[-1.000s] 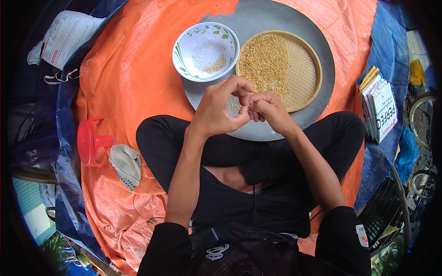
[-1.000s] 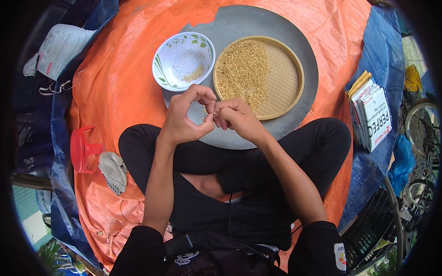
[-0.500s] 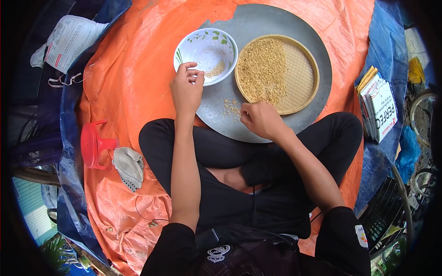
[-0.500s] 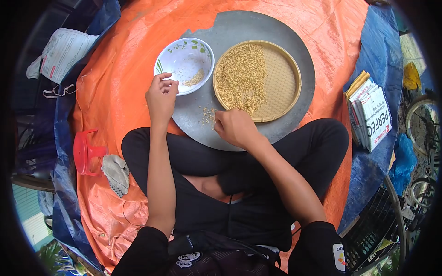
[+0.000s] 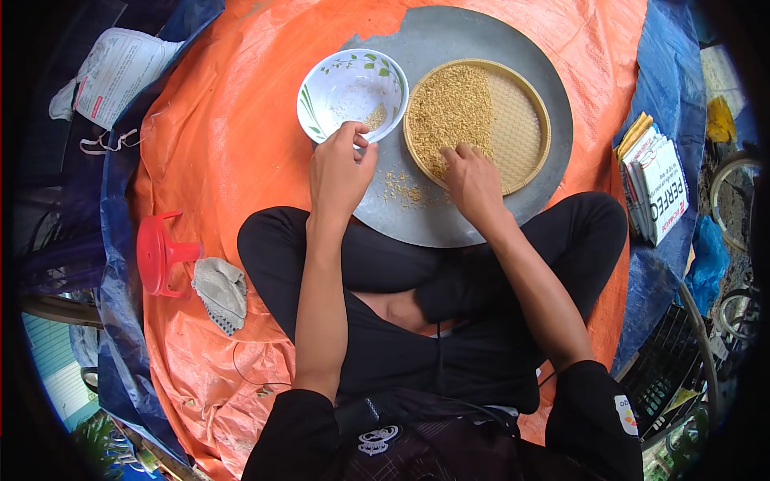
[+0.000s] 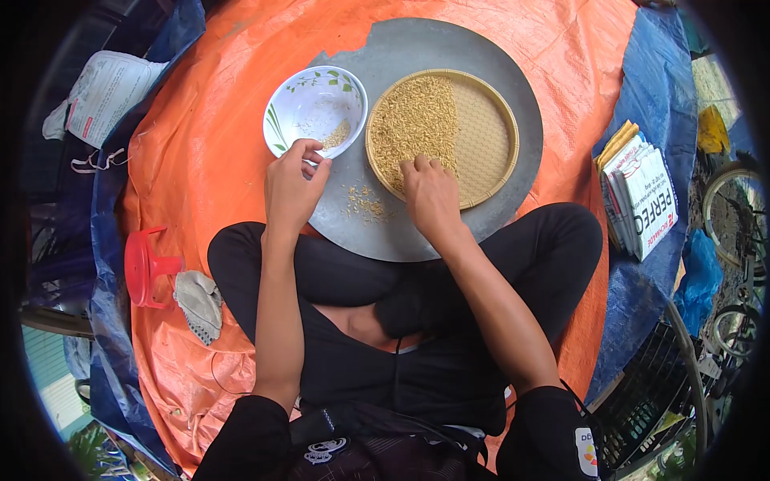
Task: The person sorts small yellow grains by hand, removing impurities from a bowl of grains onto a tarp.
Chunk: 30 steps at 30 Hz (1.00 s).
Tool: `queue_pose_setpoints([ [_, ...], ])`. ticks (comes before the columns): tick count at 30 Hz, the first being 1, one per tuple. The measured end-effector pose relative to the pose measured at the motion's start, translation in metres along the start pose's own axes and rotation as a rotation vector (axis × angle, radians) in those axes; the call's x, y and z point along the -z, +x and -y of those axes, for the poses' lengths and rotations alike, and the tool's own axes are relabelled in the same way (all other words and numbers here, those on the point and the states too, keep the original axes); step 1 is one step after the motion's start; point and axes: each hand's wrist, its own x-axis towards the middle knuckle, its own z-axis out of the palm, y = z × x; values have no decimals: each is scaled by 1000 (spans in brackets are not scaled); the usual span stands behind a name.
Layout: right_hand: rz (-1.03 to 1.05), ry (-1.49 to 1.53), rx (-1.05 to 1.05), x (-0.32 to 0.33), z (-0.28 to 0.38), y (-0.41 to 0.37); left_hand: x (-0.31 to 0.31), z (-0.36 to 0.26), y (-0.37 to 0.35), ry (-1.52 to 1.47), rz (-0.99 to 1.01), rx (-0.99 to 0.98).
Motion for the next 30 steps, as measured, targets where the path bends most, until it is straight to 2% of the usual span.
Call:
queue_pose_setpoints([
  [6, 75, -113, 19, -4, -5, 1, 0, -7, -3, -20, -30, -82],
  [9, -34, -69, -6, -3, -8, 2, 3, -9, -4, -25, -46, -103],
  [24, -68, -58, -229, 8, -9, 7, 6, -17, -11, 36, -11, -123],
  [27, -43, -3, -262, 9, -8, 9, 4, -17, -13, 32, -5, -145],
  [30, -138, 303, -308, 8, -9, 12, -2, -17, -14, 39, 25, -165],
])
